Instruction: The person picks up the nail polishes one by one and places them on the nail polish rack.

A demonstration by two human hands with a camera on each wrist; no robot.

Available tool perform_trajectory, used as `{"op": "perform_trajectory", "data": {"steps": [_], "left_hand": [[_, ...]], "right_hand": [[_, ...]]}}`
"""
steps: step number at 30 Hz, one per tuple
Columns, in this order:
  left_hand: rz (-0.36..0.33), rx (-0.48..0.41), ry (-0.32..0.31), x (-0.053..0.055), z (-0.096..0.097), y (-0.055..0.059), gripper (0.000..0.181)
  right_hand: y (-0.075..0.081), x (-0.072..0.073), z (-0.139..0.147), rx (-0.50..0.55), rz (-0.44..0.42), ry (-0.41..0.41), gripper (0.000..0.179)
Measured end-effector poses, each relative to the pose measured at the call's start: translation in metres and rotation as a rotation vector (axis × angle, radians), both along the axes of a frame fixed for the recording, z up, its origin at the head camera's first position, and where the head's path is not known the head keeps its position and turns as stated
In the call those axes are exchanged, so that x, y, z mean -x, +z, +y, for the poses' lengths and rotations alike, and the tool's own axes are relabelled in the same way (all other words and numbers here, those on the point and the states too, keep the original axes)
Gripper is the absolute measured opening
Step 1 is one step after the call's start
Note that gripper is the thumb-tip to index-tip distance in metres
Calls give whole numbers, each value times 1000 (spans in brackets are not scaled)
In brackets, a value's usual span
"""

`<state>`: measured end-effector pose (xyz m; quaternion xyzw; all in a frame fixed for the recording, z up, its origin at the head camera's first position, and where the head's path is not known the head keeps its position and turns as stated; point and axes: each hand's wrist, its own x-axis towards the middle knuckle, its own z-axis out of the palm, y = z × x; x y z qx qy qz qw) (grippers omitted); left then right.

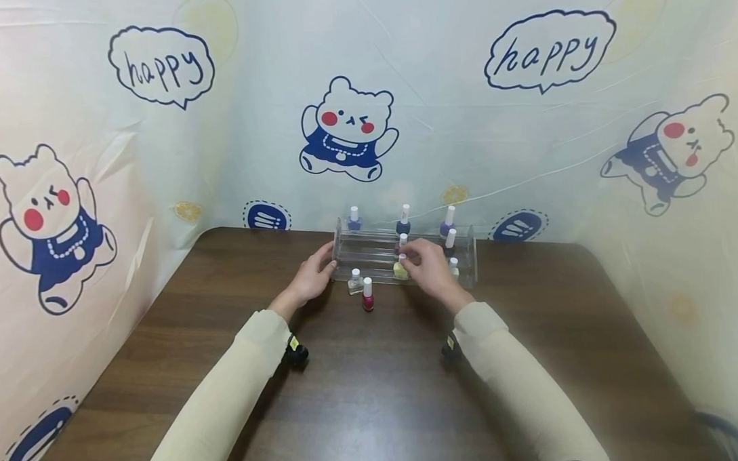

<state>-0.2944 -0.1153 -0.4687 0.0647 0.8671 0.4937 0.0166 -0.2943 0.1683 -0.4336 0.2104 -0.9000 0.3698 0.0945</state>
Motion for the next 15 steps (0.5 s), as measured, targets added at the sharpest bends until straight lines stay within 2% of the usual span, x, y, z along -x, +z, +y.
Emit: {"op": "perform_trajectory", "data": {"steps": [15], "left_hand": [[8, 0, -4, -2, -1, 1, 55]], "right_hand": [[10, -9, 13, -36, 9, 34, 24]]}}
